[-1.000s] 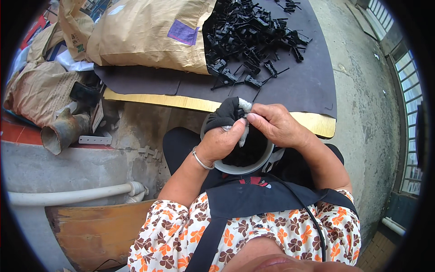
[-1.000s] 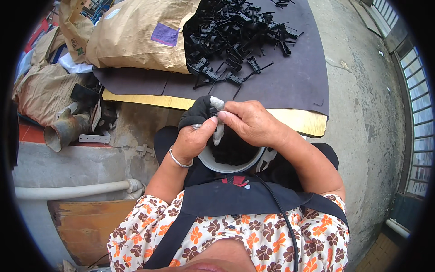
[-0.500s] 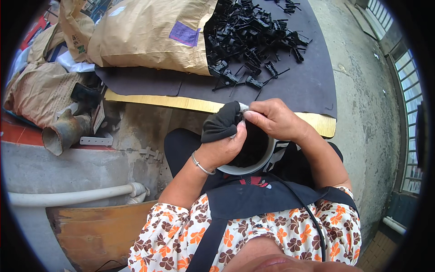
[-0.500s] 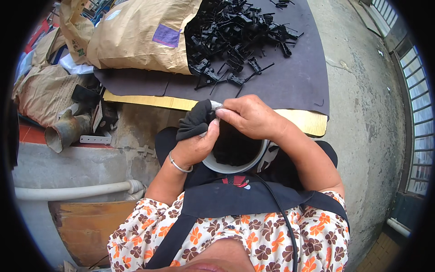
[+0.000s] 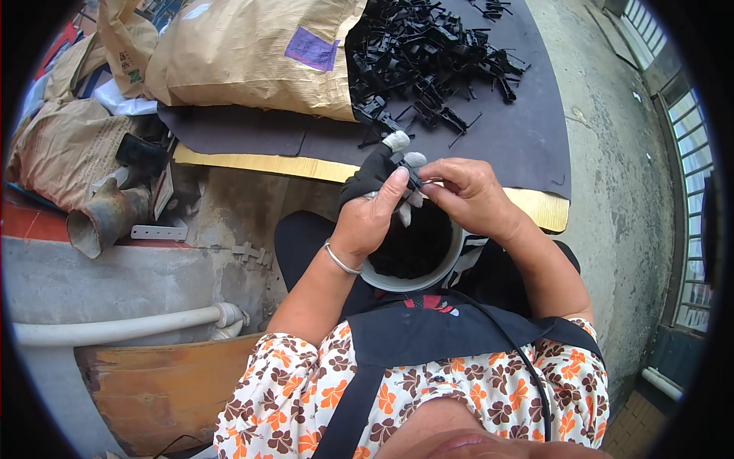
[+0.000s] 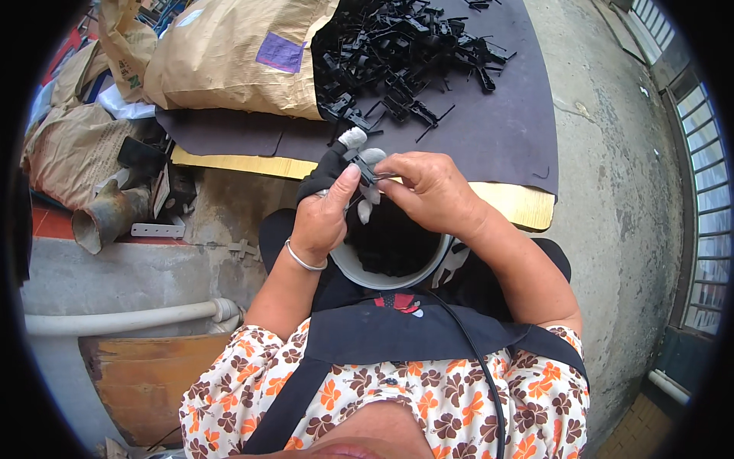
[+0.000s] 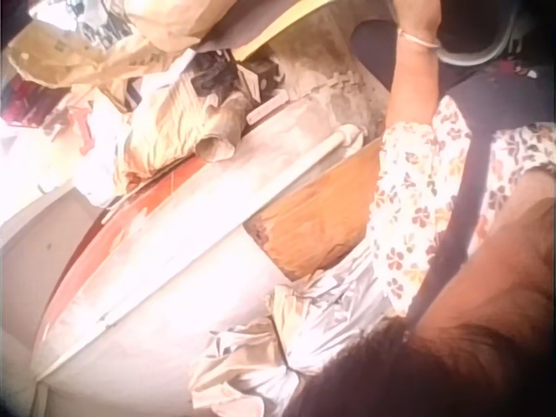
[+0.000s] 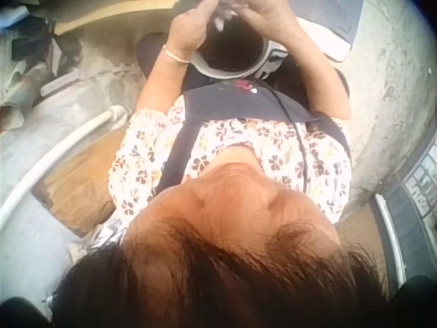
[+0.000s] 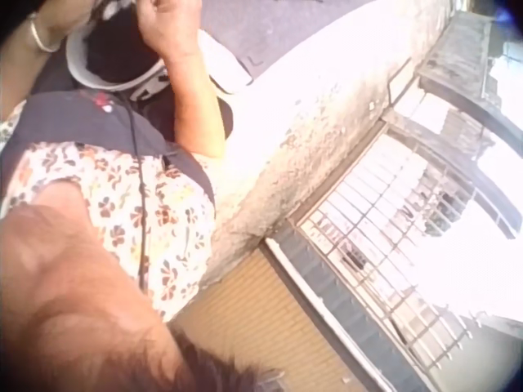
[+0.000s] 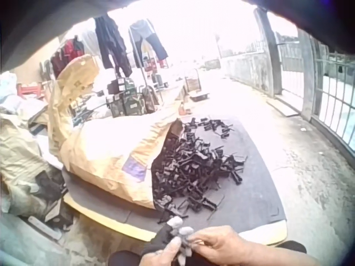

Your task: The person inspects small black plastic components by hand, then sorts them into a bucket.

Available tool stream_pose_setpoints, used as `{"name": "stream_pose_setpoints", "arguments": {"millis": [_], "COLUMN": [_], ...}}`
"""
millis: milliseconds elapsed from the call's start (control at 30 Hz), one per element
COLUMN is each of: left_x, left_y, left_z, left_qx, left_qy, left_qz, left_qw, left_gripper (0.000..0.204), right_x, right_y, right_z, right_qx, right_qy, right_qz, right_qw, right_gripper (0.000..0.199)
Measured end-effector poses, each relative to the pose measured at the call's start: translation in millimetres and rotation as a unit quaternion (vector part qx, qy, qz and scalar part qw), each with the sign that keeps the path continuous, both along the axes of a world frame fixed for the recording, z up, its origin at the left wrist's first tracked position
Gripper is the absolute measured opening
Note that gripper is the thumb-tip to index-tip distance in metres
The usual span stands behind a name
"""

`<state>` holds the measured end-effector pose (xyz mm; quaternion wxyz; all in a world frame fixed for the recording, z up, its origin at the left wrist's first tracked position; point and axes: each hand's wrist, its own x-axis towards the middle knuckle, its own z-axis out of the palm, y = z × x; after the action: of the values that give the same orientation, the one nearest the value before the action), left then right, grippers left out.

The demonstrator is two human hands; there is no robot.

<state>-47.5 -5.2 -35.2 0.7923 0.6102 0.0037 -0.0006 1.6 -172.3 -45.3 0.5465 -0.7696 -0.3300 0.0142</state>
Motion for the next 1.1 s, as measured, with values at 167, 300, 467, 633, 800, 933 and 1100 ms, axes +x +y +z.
{"name": "stream_pose_setpoints", "arguments": {"millis": [167, 300, 467, 633, 800, 933, 1100], "left_x": [1.7, 0.1, -6.7, -6.2, -7.5, -6.7, -7.4], "left_y": [1.4, -5.1, 1.7, -4.6, -4.4, -7.7, -8.7], "left_z": [-1.7, -4.4, -1.1, -1.7, -2.2, -7.5, -6.5], "left_qx": [0.141, 0.123, 0.085, 0.237, 0.246, 0.283, 0.359], "left_qy": [-0.026, -0.018, 0.004, -0.123, -0.063, -0.157, -0.219], "left_qz": [0.009, -0.004, -0.111, -0.073, -0.025, 0.005, 0.04], "left_qw": [0.99, 0.992, 0.99, 0.961, 0.967, 0.946, 0.906], "left_gripper": [0.034, 0.033, 0.039, 0.037, 0.037, 0.036, 0.034], "right_x": [-5.4, -13.4, -13.6, -8.7, -9.8, -11.2, -14.4], "right_y": [-2.8, 1.0, 1.3, 1.8, -3.1, 2.1, 8.9], "right_z": [6.7, 11.5, 4.6, 8.7, 2.7, 4.7, -4.0], "right_qx": [0.01, -0.007, 0.075, 0.152, 0.018, -0.026, 0.006], "right_qy": [-0.154, -0.218, 0.01, 0.23, 0.047, 0.052, 0.075], "right_qz": [-0.022, 0.074, -0.048, 0.011, 0.031, 0.0, -0.014], "right_qw": [0.988, 0.973, 0.996, 0.961, 0.998, 0.998, 0.997], "right_gripper": [0.028, 0.029, 0.015, 0.02, 0.022, 0.023, 0.023]}}
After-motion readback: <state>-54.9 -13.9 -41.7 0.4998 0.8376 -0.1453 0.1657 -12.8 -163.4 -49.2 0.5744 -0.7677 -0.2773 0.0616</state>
